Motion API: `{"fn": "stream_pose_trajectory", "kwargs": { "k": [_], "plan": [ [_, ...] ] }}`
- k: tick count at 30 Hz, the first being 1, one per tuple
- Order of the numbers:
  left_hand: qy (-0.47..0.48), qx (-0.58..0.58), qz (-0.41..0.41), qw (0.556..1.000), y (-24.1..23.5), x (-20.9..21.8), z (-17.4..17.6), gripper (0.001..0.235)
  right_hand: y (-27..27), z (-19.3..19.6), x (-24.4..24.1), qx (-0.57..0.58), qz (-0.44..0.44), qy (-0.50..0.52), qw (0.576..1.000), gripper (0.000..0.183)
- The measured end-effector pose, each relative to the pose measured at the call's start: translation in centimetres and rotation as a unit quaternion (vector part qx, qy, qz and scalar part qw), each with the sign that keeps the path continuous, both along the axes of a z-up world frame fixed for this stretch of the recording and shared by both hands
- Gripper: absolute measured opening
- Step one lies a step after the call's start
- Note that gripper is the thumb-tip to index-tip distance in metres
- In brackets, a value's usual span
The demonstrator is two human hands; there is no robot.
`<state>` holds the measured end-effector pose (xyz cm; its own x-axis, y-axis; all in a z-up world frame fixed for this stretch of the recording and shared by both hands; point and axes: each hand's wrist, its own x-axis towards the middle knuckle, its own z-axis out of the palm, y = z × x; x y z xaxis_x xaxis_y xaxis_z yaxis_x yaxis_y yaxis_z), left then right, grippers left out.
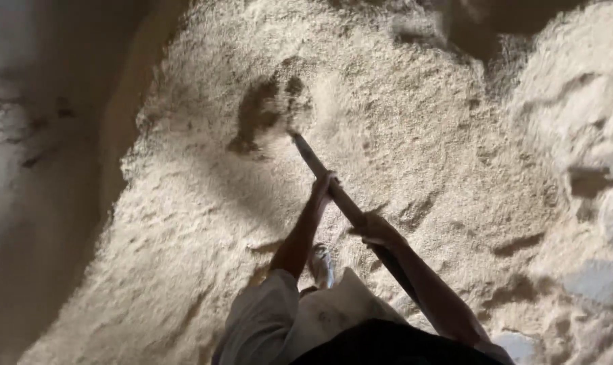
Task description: Shoveling rice husks into a white sack in a factory setting.
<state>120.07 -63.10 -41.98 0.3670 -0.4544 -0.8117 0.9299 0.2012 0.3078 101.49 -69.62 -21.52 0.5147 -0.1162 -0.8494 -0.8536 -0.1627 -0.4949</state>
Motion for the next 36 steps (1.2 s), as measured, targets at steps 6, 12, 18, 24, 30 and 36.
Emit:
{"fn": "stream_pose_trajectory", "kwargs": {
  "k": [6,12,18,24,30,36],
  "plan": [
    [0.04,-0.006,0.031,0.999,0.5,2.8,-3.0,0.039,-0.1,-1.4,1.1,-0.022,-0.026,-0.018,0.999,0.057],
    [0.019,0.004,0.052,0.998,0.9,-3.6,0.4,0.03,0.3,3.7,-2.9,0.037,-0.067,0.023,0.997,0.051],
    [0.018,-0.048,0.121,0.991,2.2,-10.4,2.5,0.025,-1.0,4.5,-10.2,0.039,0.006,0.0,0.999,0.053],
    [-0.021,-0.051,0.219,0.974,5.0,-16.1,6.6,0.024,-2.0,6.3,-15.1,0.049,0.084,-0.031,0.995,0.044],
    [-0.068,-0.042,0.342,0.936,10.8,-23.1,7.4,0.025,-0.1,9.3,-19.9,0.07,0.169,-0.023,0.983,0.048],
    [-0.065,0.011,0.465,0.883,19.3,-33.3,10.4,0.023,4.8,13.2,-24.6,0.088,0.285,-0.001,0.954,0.05]
  ]
}}
